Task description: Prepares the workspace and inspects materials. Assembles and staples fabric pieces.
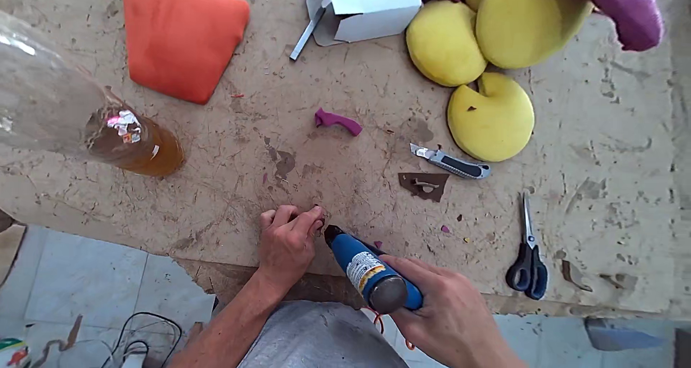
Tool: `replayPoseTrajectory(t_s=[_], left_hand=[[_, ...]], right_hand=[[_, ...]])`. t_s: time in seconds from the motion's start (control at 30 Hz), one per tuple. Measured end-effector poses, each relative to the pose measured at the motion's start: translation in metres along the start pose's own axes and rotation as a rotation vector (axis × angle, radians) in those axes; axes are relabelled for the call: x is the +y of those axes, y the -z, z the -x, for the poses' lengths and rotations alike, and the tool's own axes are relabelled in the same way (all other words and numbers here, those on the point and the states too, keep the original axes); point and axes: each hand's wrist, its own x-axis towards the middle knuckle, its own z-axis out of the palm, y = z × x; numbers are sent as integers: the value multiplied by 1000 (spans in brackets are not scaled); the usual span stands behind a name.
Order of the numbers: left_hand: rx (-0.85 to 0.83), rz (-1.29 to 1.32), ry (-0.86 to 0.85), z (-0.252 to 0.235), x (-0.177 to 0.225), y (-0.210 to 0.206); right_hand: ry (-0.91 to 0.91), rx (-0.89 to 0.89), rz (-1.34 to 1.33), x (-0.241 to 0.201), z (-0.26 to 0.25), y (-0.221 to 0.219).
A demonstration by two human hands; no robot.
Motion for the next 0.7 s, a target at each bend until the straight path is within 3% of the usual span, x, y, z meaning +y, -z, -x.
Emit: replayPoseTrajectory(t_s=[0.7], left_hand=[[-32,57,20,0,2,-3]], right_hand=[[53,-144,58,10,-33,4]])
